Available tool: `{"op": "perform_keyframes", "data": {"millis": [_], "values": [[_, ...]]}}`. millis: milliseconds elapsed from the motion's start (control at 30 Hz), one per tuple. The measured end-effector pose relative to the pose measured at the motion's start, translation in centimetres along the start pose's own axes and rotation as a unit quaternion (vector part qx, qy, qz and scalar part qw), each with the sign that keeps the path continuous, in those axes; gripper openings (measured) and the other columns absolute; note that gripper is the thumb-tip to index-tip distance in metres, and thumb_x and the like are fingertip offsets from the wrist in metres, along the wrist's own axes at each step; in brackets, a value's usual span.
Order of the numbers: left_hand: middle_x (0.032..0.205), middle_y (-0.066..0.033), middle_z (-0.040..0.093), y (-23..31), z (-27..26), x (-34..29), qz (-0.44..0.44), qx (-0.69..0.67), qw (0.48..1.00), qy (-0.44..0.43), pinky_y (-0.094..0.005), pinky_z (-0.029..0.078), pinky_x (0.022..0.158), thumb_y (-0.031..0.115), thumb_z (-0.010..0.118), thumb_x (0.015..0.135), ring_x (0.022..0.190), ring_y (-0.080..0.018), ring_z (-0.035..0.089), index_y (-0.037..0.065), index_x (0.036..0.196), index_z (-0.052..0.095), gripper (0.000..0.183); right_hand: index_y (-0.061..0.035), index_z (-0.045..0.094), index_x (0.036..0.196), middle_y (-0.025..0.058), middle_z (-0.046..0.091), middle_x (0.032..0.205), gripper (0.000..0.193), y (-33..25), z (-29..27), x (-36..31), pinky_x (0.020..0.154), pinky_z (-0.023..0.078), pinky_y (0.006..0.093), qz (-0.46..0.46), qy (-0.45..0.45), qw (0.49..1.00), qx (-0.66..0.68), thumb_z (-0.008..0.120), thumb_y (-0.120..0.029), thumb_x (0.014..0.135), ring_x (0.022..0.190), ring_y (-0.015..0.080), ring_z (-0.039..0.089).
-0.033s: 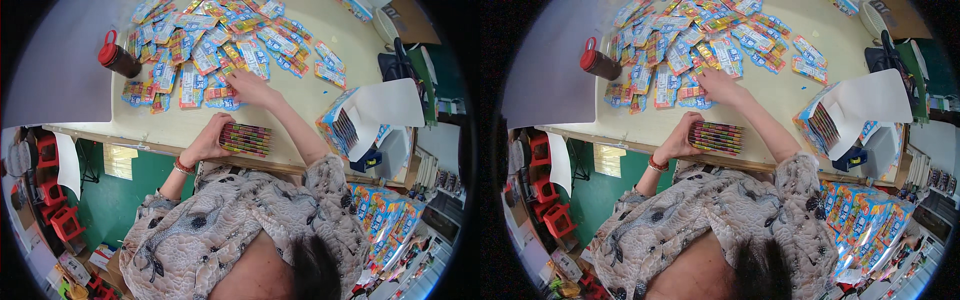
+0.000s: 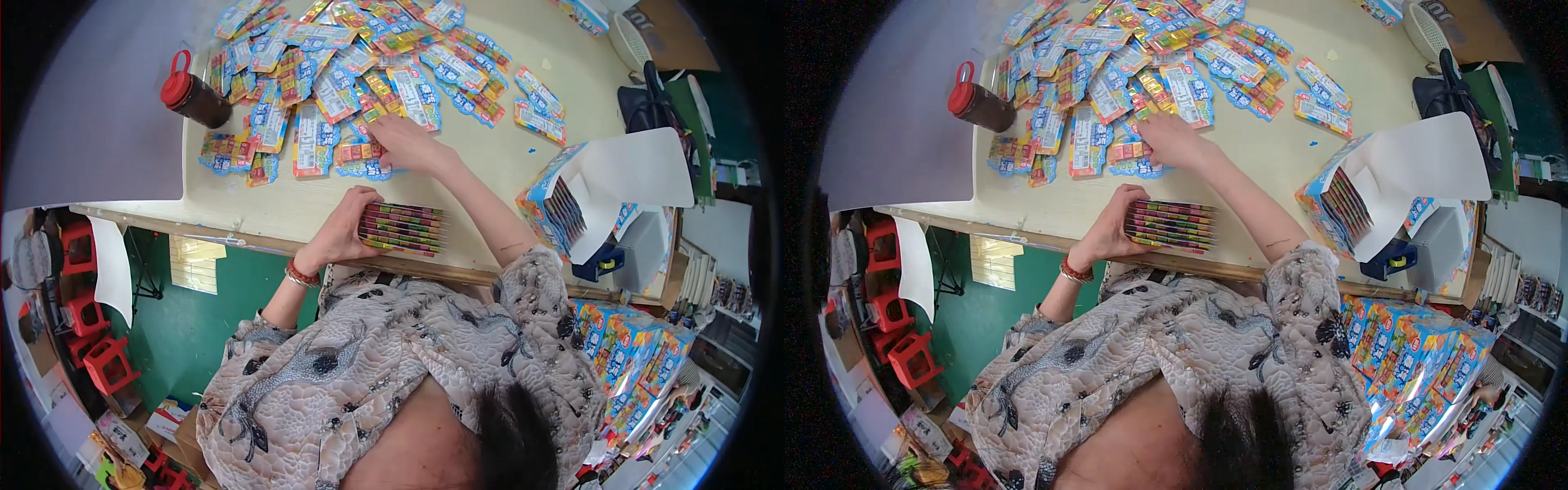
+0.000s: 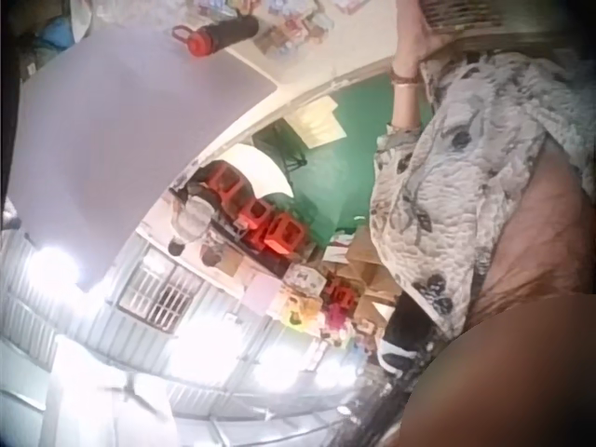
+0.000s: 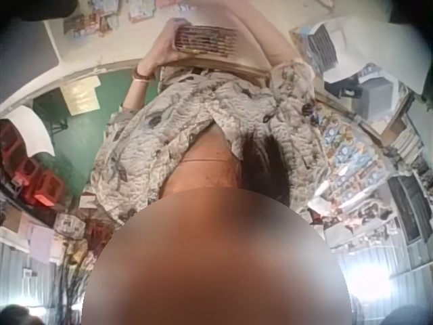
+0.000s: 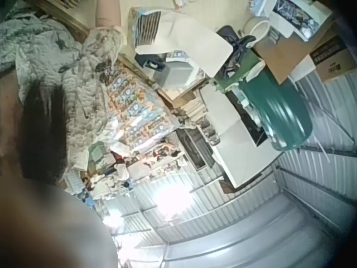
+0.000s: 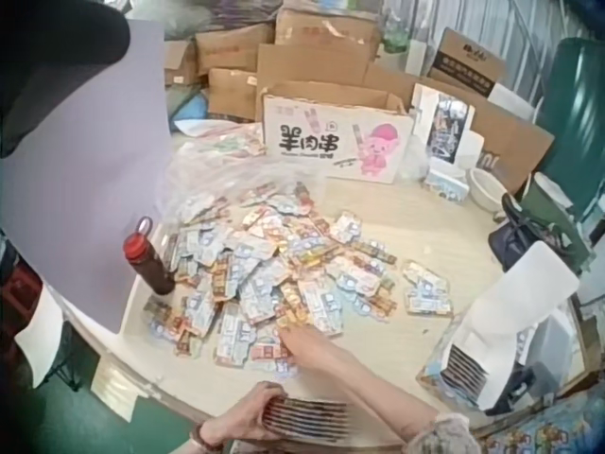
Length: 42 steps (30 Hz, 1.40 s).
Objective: Packing individual product pouches into cardboard display boxes on a factory assembly line.
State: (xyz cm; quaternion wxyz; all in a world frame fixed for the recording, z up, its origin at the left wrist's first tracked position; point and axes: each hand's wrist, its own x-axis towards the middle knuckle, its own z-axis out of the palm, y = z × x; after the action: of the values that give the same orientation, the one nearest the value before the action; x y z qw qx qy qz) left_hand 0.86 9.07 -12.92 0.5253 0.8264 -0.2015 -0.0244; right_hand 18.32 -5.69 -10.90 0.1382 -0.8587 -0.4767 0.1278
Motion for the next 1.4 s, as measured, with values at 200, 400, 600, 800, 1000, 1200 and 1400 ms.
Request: {"op": "perform_keyframes", "data": {"millis": [200,400,600,800,1000,1200,1400], "values": [[0.113,-0.0106,0.045,-0.7,0.4,-2.0,-0.051,-0.034,0.995,0.081,-0.0308,0.045,0.09,0.011,0.088,0.057,0.106,-0.0201,0.05,0.004,0.121,0.041,0.08,-0.0031,0.054,0.098,0.0119,0.054,0.101,0.038,1.3,0.8,-2.3,0.081,0.046,0.0386,0.056,0.018,0.993,0.106,0.075,-0.019,0.072,0.098,0.0299,0.055],[0.111,-0.0088,0.051,0.4,-1.1,-0.8,-0.168,-0.181,0.962,0.116,-0.0293,0.047,0.09,0.014,0.09,0.057,0.104,-0.0147,0.054,0.004,0.121,0.038,0.083,-0.0056,0.055,0.102,0.0126,0.055,0.101,0.037,2.8,2.7,-6.4,0.081,0.046,0.037,0.144,0.106,0.955,0.236,0.073,-0.023,0.075,0.095,0.0288,0.057],[0.117,-0.0096,0.049,-1.6,-1.2,-1.5,-0.173,-0.214,0.95,0.146,-0.0319,0.044,0.096,0.017,0.092,0.053,0.11,-0.017,0.052,0.003,0.127,0.036,0.095,-0.0035,0.058,0.106,0.0129,0.056,0.098,0.045,2.1,0.8,-8.1,0.079,0.047,0.0358,0.269,0.043,0.955,0.113,0.076,-0.027,0.071,0.093,0.0297,0.058],[0.119,-0.008,0.048,-1.9,0.3,-1.0,-0.16,-0.43,0.87,0.182,-0.0333,0.041,0.1,0.013,0.091,0.05,0.115,-0.0174,0.049,0.004,0.13,0.035,0.098,-0.0047,0.062,0.107,0.0054,0.064,0.095,0.027,1.7,0.4,-8.7,0.074,0.048,0.0287,0.284,0.073,0.806,0.515,0.07,-0.015,0.083,0.083,0.013,0.061],[0.12,-0.0081,0.047,-2.1,-0.9,-0.3,-0.192,-0.4,0.874,0.197,-0.0338,0.04,0.101,0.014,0.091,0.051,0.115,-0.0192,0.048,0.006,0.132,0.034,0.099,-0.003,0.062,0.108,0.0034,0.06,0.112,0.022,-1.0,4.6,-8.9,0.085,0.046,0.03,0.184,0.158,0.742,0.625,0.066,-0.01,0.088,0.099,0.0103,0.055],[0.125,-0.0096,0.045,-1.9,-2.9,-1.2,-0.153,-0.197,0.964,0.096,-0.0351,0.042,0.101,0.016,0.09,0.053,0.116,-0.0197,0.05,0.009,0.137,0.031,0.102,-0.0189,0.051,0.132,0.0092,0.051,0.128,0.074,6.6,1.2,-7.9,0.1,0.041,0.0353,0.149,0.113,0.973,0.133,0.056,0.011,0.064,0.114,0.0295,0.05],[0.128,-0.0118,0.043,-0.6,-2.2,1.2,-0.059,-0.111,0.992,0.0,-0.0368,0.042,0.102,0.01,0.086,0.06,0.119,-0.0216,0.049,0.005,0.139,0.029,0.098,-0.0268,0.046,0.139,0.0008,0.034,0.148,0.062,9.2,-0.8,-3.7,0.111,0.032,0.0458,0.039,0.195,0.943,-0.268,0.051,0.0,0.083,0.139,0.0267,0.03]]}}
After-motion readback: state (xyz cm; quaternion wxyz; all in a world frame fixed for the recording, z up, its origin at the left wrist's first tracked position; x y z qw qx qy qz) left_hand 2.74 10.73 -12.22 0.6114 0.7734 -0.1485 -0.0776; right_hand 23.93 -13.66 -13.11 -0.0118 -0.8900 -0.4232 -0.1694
